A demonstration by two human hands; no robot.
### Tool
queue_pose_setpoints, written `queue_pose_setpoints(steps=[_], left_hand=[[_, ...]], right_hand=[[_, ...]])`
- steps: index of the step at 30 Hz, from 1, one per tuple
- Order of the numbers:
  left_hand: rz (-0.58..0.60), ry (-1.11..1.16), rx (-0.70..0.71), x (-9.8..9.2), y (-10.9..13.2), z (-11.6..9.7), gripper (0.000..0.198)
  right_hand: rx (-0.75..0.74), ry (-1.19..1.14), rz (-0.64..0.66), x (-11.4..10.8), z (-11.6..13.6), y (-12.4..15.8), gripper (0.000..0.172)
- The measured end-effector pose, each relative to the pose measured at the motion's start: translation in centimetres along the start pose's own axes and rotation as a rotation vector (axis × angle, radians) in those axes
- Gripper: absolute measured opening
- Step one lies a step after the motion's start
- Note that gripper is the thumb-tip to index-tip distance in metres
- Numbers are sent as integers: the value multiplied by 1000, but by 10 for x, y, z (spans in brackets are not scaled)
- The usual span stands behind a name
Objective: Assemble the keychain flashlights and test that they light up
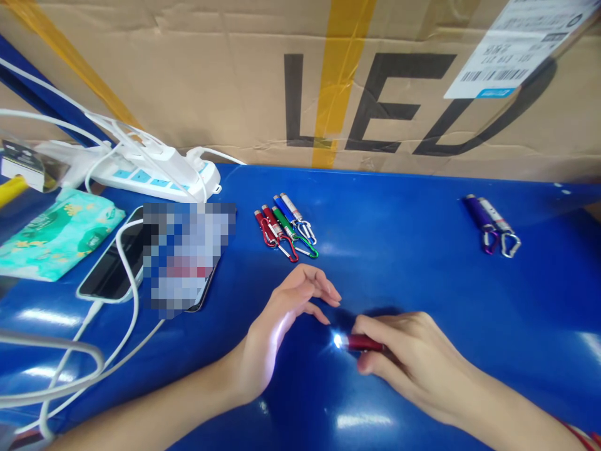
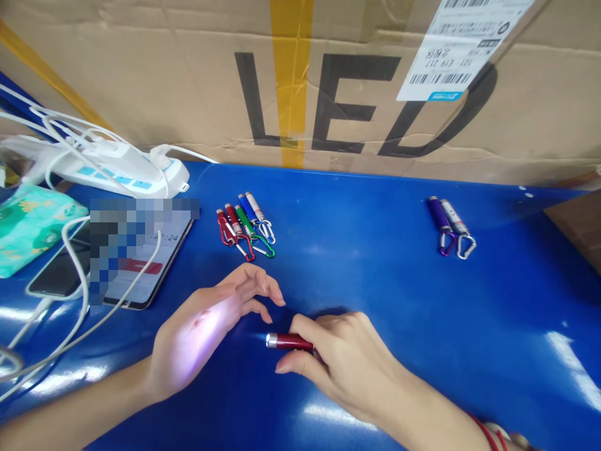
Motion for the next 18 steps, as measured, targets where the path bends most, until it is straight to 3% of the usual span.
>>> queue_pose_setpoints(steps=[7, 10, 13, 16, 18], left_hand=[[46, -121, 53, -2, 4, 3, 23], [208, -351, 272, 7, 9, -7, 25], [457, -393, 466, 29, 20, -16, 44], [626, -357, 435, 43, 23, -15, 54], [648, -362, 389, 44, 22, -15, 55]], right_hand=[[-35, 50, -42, -2, 5, 0, 42], [-46, 107, -74, -1, 6, -1, 46], [-49, 127, -95, 0, 7, 1, 48], [-31, 91, -38, 5, 4, 2, 45], [-24, 87, 3, 9, 4, 3, 46]])
Point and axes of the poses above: each hand's wrist, its own y-axis away from the middle knuckle, its own x-axis out of the palm, z = x × y, the point moved 8 cm from there along -y, towards the middle knuckle, and after that the axes turned 11 degrees about x, right-handed, at the moved point
